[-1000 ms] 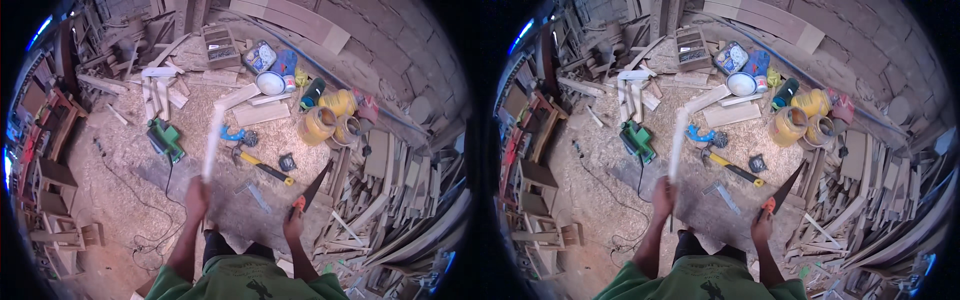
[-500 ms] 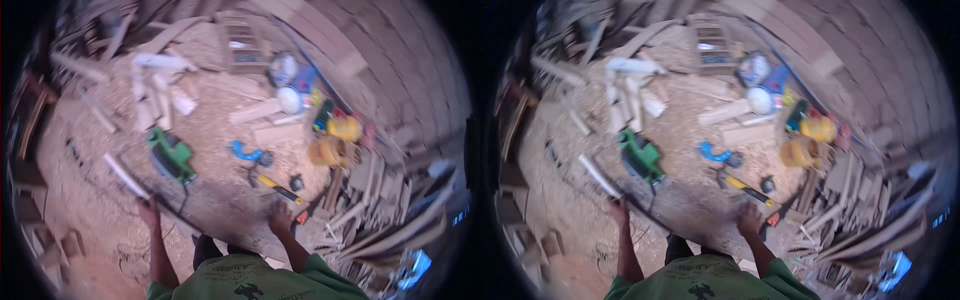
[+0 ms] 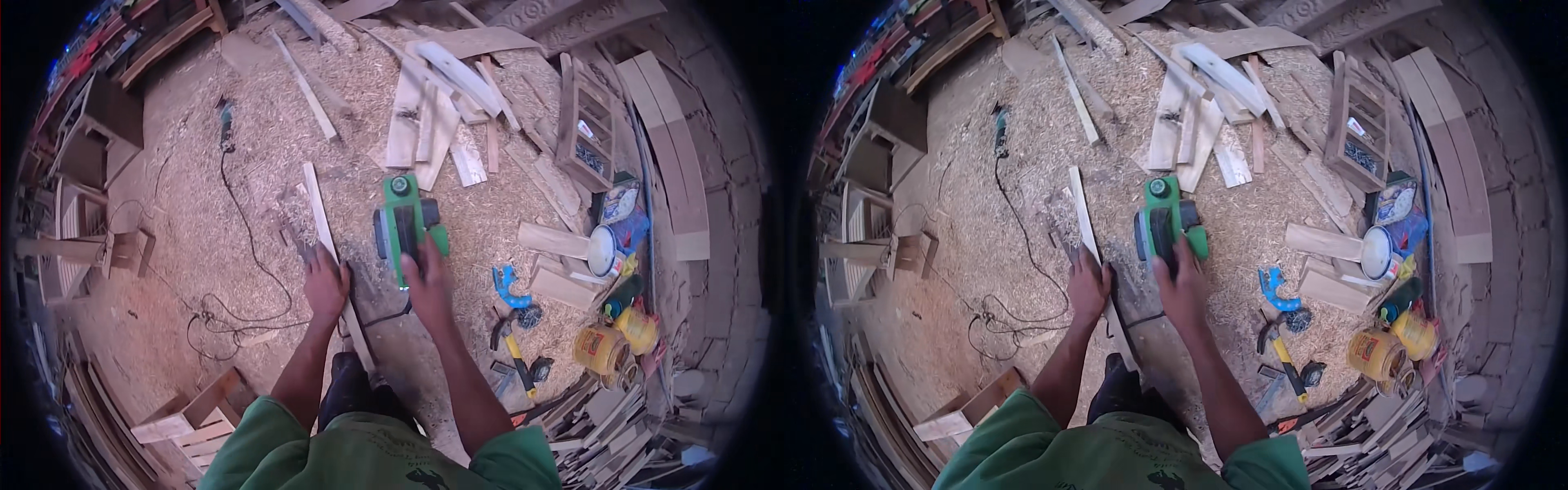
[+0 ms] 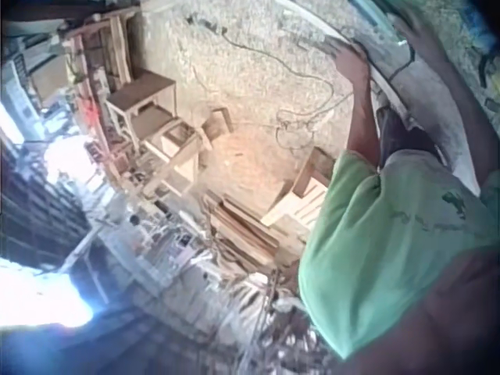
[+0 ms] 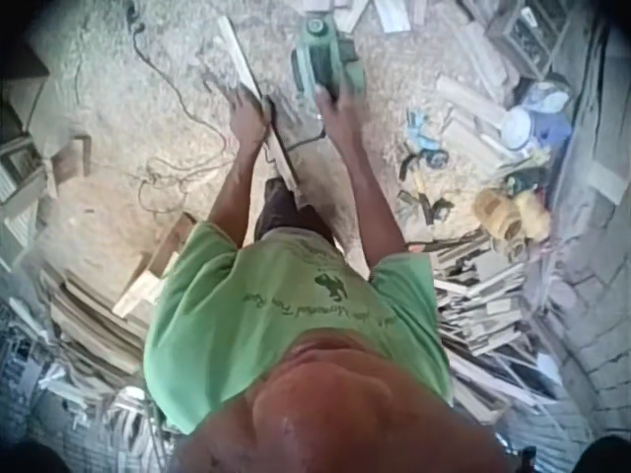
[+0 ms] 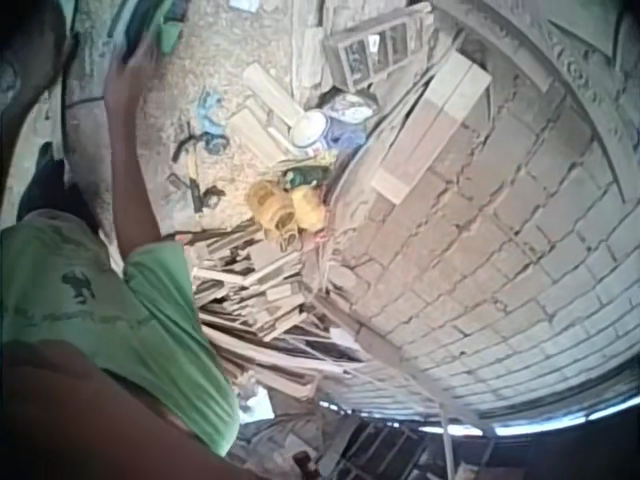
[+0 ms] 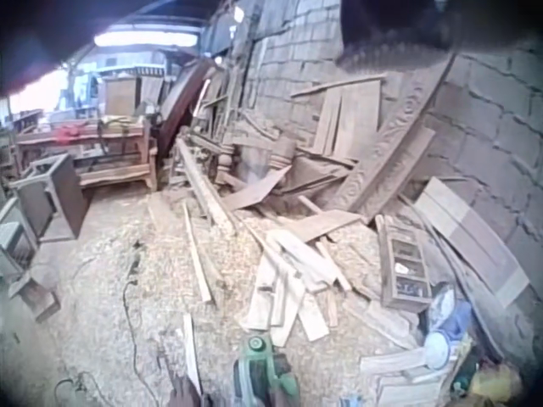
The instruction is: The person uses a hand saw to cut a long wooden plank on a workbench. They then use a green electric planer to smooth the surface of the wood, followed by a handheld sander to finish the edges. The person measures and marks the wood with a pencil and ruler before cutting it again.
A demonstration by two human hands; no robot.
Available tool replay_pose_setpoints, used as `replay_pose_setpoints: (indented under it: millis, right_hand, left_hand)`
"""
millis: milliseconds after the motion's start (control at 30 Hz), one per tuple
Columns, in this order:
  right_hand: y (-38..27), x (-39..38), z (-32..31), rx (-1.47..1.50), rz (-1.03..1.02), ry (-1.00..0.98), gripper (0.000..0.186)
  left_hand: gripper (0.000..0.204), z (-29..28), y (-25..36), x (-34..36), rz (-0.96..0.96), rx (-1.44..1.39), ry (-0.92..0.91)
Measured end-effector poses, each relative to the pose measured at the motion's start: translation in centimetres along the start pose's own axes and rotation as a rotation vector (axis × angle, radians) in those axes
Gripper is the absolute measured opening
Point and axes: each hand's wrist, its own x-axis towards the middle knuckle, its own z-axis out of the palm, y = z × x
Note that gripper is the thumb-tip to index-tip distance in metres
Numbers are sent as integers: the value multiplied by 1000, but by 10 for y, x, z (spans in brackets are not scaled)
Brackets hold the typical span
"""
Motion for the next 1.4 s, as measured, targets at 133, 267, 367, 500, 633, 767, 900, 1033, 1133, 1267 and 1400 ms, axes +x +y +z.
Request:
replay_pose_setpoints:
  millis: [133, 267, 367, 500, 633, 767, 900, 1033, 1133, 1267, 1400]
  right_hand:
    - [14, 48, 19, 67, 84, -6, 59]
    - [-5, 25, -14, 419, 380, -112, 49]
    - [-9, -54, -48, 451, 470, -101, 42]
    - [13, -206, -93, 426, 648, -129, 29]
    - [59, -354, -136, 263, 655, -101, 37]
    - [72, -456, -176, 326, 748, 37, 37]
    - [80, -518, -198, 348, 804, 247, 37]
    - [86, -540, -205, 460, 796, 447, 34]
    - [104, -550, -202, 477, 758, 469, 37]
    - [116, -565, -187, 463, 770, 448, 42]
    - [119, -565, -176, 535, 771, 395, 33]
  left_hand:
    - [70, -31, 6, 9, -111, -138, -23]
    - [74, -52, -26, -10, -158, -189, 89]
    - [73, -52, -38, -31, -222, -265, 162]
    - [76, -44, -6, -75, -275, -199, 94]
    - [73, -17, 35, -121, -360, -10, -21]
    - [68, 11, 68, -149, -293, 92, 1]
    - [71, 30, 120, -158, -207, 126, -51]
    - [70, 66, 191, -162, -170, 44, -166]
    - [70, 70, 237, -173, 19, -170, -260]
    - [73, 43, 245, -188, -79, -327, -203]
    - [74, 24, 169, -195, -278, -323, -23]
